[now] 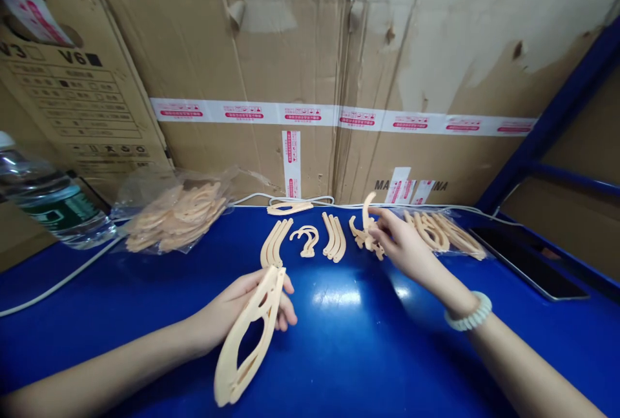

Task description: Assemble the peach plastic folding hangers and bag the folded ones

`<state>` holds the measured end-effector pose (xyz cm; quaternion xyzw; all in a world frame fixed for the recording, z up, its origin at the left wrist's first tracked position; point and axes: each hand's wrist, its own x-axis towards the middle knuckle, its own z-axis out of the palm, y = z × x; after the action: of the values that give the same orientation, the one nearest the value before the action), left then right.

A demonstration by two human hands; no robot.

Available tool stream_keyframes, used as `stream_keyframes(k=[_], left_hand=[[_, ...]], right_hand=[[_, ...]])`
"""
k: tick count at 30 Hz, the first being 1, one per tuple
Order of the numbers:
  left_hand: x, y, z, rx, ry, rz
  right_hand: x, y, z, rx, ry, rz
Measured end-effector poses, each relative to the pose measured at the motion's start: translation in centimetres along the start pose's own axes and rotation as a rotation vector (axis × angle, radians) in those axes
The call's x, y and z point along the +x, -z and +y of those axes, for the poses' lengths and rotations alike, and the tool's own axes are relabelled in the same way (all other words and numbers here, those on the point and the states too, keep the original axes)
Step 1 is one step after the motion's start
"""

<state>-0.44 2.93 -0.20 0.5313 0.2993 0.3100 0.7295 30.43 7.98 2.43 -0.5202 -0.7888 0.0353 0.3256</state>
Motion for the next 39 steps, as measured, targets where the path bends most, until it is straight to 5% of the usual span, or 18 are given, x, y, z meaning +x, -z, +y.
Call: stream_keyframes(k=[5,12,15,17,20,23,27,34,39], left_hand=[[0.1,0.1,0.3,-0.075,0.026,0.095],[0.1,0.2,0.3,-0.123,-0.015,0.153],[0.2,0.1,0.2,-0.16,-0.023,0.182],[0.3,0.0,0.2,-0.179,-0.031,0.2],[0.4,-0.1,0.2,-0.21,-0.03,0.243],[0.3,-0.3,0.3,-0.248,-0.021,0.301],[0.1,-0.6,0.3,-0.289,-0.029,0.356],[-0.2,-0.9,-0.1,0.186,-0.093,0.297],[-0.6,-1.0,-0.5,0.182,-0.136,0.354]], right_hand=[[0.1,-1.1,2.3,-0.167,-0.112,-0.023],[-0.1,-1.6,1.9,-0.263,-0.16,0.017],[-0.7,-1.1,-1.3,-0.188,-0.009,0.04],[-1.7,-1.2,-4.6,-0.039,0.291,0.033],[-3.7,-2.0,-9.4,0.059,0.656,-0.198],[-5.2,-3.3,-11.7,0.013,0.847,-0.285],[-5.5,-4.4,-11.2,-0.03,0.872,-0.235],[-5.4,-4.9,-10.5,-0.17,0.872,-0.081],[-5.7,-5.3,-10.4,-0.288,0.824,-0.017]])
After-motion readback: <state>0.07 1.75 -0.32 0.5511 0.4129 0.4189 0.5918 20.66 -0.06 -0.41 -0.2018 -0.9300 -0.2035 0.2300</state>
